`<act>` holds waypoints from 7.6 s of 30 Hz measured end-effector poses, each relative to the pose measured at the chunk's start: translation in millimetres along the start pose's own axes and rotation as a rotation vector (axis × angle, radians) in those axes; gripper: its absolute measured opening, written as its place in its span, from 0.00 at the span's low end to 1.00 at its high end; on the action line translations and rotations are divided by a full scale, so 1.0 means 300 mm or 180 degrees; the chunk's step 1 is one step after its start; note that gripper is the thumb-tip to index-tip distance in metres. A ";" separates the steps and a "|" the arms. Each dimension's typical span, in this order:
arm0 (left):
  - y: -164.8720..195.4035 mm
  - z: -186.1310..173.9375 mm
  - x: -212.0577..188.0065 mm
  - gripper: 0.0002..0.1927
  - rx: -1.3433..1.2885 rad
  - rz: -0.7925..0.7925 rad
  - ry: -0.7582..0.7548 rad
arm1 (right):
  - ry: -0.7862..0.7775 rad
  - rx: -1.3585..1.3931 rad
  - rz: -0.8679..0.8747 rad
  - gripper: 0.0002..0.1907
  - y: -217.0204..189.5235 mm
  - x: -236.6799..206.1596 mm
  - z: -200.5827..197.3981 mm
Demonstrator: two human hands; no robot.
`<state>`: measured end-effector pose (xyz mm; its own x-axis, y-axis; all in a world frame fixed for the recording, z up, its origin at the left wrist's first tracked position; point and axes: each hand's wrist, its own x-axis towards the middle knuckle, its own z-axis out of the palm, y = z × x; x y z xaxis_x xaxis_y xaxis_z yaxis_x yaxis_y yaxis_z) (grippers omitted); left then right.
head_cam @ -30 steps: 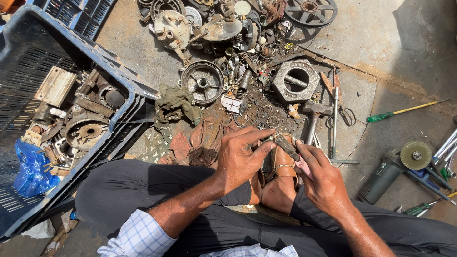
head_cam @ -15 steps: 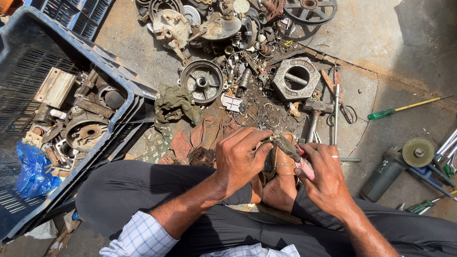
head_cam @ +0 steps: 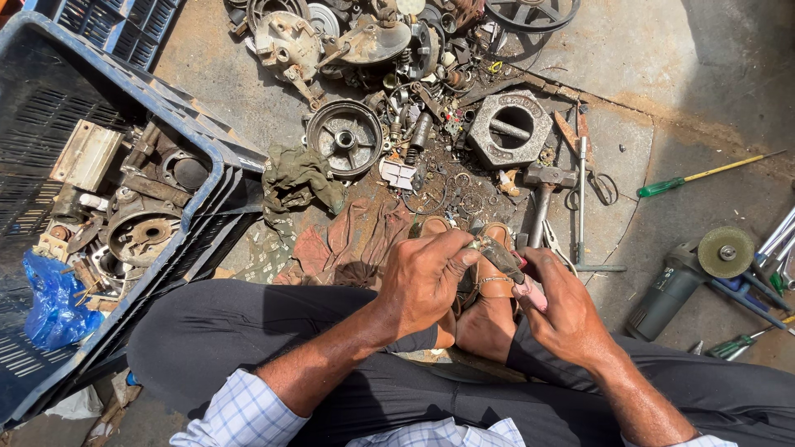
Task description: The person sits on the ground and uses pliers to manipulate small metal components. They then use an angle grinder to cut or grind a part held in the pliers. The person continues to handle and adjust small metal pieces with pliers throughout the clip.
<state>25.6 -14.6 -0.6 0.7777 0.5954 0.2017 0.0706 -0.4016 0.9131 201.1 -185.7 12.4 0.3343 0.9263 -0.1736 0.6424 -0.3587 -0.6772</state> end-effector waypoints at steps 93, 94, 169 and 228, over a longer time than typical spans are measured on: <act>-0.040 0.001 0.005 0.19 -0.1677 -0.0878 -0.0624 | 0.0131 0.0151 -0.0183 0.27 0.000 -0.011 0.035; -0.046 0.006 -0.001 0.20 -0.2268 -0.1249 -0.0922 | 0.0096 0.0193 -0.0178 0.28 -0.004 -0.008 0.028; -0.036 0.016 0.019 0.16 -0.0746 -0.0509 -0.0261 | 0.0011 0.0154 0.0082 0.22 0.014 -0.018 0.006; -0.004 0.036 -0.030 0.17 -0.1476 -0.0290 -0.0846 | 0.0499 0.2285 0.1296 0.21 0.006 -0.069 0.104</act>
<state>25.3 -27.2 -7.3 0.9168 0.3927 0.0727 -0.0912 0.0284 0.9954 173.8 -202.0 -7.5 0.5711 0.6945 -0.4376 -0.1265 -0.4523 -0.8829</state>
